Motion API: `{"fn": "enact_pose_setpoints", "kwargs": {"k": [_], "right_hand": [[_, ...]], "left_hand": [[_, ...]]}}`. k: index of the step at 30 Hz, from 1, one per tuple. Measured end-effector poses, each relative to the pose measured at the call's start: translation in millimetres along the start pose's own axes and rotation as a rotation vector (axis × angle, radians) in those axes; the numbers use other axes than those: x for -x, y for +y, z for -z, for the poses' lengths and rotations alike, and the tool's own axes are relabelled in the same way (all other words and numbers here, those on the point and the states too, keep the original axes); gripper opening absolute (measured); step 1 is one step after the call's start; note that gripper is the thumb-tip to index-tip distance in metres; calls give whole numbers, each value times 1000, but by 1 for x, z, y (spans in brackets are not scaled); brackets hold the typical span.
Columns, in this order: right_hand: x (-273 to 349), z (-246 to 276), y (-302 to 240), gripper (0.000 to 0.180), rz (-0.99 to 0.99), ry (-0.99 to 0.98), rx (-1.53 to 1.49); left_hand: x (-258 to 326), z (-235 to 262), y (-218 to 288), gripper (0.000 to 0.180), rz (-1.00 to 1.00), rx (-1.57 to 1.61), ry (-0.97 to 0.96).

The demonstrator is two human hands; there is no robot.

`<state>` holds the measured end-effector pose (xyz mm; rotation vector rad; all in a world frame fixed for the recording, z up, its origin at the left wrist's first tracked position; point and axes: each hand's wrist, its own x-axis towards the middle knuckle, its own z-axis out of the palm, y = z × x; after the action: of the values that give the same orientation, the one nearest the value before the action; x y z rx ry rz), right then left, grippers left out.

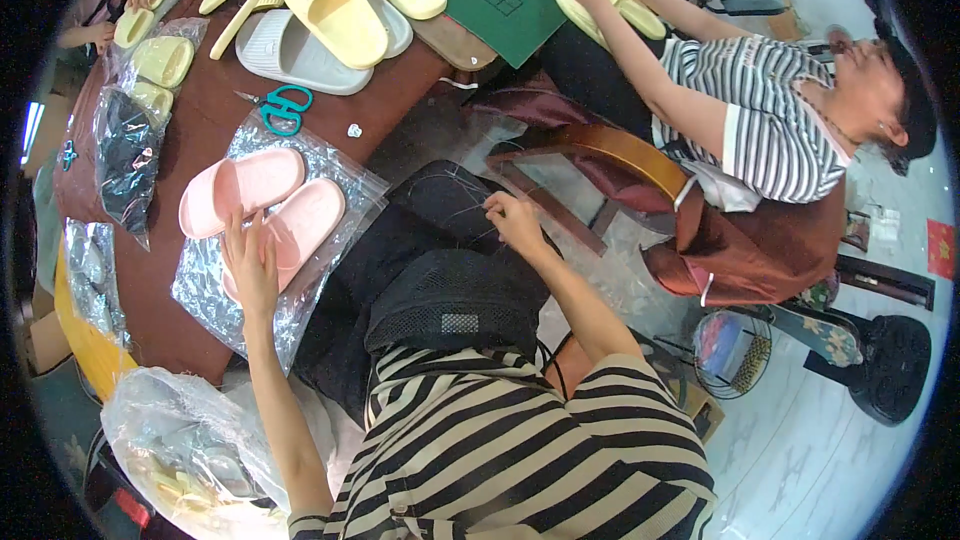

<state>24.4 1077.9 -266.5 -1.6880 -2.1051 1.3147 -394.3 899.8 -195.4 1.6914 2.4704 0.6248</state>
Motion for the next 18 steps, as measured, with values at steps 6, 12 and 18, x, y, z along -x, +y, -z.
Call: {"fn": "enact_pose_setpoints", "kwargs": {"k": [6,12,18], "right_hand": [[0,1,-27,36,337,81,425],[-17,-16,-9,72,484,226,424],[-3,-47,15,67,467,154,371]], "left_hand": [[0,2,3,45,6,1,-15],[0,1,1,44,9,57,25],[-4,-3,-1,38,26,77,99]]}}
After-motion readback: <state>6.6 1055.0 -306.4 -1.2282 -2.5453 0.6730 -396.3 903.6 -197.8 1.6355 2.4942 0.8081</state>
